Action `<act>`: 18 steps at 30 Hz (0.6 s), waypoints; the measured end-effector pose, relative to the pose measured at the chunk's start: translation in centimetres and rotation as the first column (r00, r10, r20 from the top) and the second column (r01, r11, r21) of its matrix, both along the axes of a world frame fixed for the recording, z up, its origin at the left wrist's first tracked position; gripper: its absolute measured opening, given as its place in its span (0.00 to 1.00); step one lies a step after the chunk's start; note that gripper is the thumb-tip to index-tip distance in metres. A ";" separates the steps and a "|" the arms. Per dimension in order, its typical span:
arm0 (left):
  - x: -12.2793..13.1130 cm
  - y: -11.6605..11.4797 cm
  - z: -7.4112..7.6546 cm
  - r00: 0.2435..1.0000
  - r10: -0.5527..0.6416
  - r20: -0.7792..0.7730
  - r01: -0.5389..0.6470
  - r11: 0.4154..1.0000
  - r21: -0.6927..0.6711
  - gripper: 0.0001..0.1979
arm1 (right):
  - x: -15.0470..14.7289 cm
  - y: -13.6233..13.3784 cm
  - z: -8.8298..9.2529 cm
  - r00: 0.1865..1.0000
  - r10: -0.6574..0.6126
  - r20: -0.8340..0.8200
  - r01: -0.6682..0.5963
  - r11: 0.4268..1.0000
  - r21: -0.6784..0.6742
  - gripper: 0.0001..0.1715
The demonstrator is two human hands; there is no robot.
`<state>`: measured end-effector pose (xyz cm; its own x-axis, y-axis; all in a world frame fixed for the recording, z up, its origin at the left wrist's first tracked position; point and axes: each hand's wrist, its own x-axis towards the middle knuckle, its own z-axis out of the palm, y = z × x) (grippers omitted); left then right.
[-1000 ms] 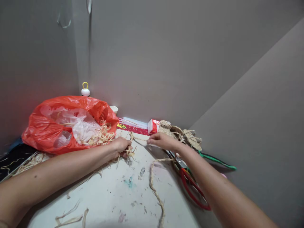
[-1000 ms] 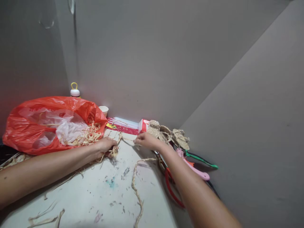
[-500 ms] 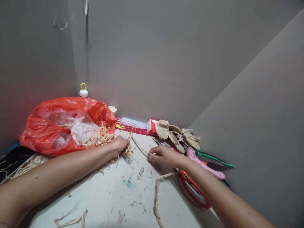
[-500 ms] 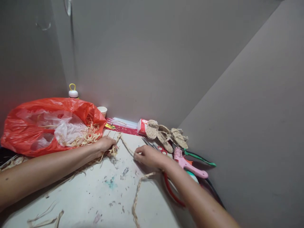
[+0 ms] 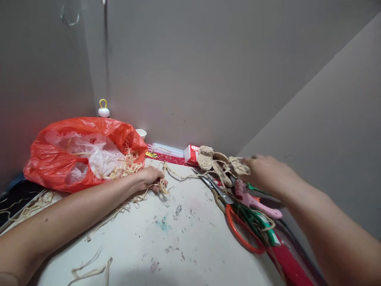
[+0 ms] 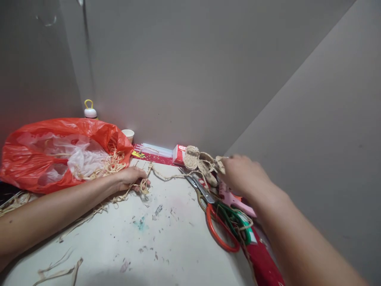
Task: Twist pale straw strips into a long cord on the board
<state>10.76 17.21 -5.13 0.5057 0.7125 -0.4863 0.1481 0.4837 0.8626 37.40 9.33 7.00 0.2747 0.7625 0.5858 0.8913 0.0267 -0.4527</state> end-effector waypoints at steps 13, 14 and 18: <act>-1.0 0.6 -0.2 0.983 -0.139 0.122 0.144 0.989 -0.030 0.05 | -13.3 3.8 -10.5 0.703 0.167 -0.692 -0.595 0.671 -0.442 0.10; -1.0 0.6 -0.4 0.982 -0.140 0.123 0.144 0.989 -0.027 0.04 | -13.3 3.9 -11.0 0.670 0.167 -0.723 -0.626 0.650 -0.430 0.10; -0.7 0.6 -0.7 0.984 -0.142 0.107 0.145 0.989 -0.022 0.06 | -13.0 3.7 -11.9 0.550 0.141 -0.823 -0.702 0.611 -0.365 0.11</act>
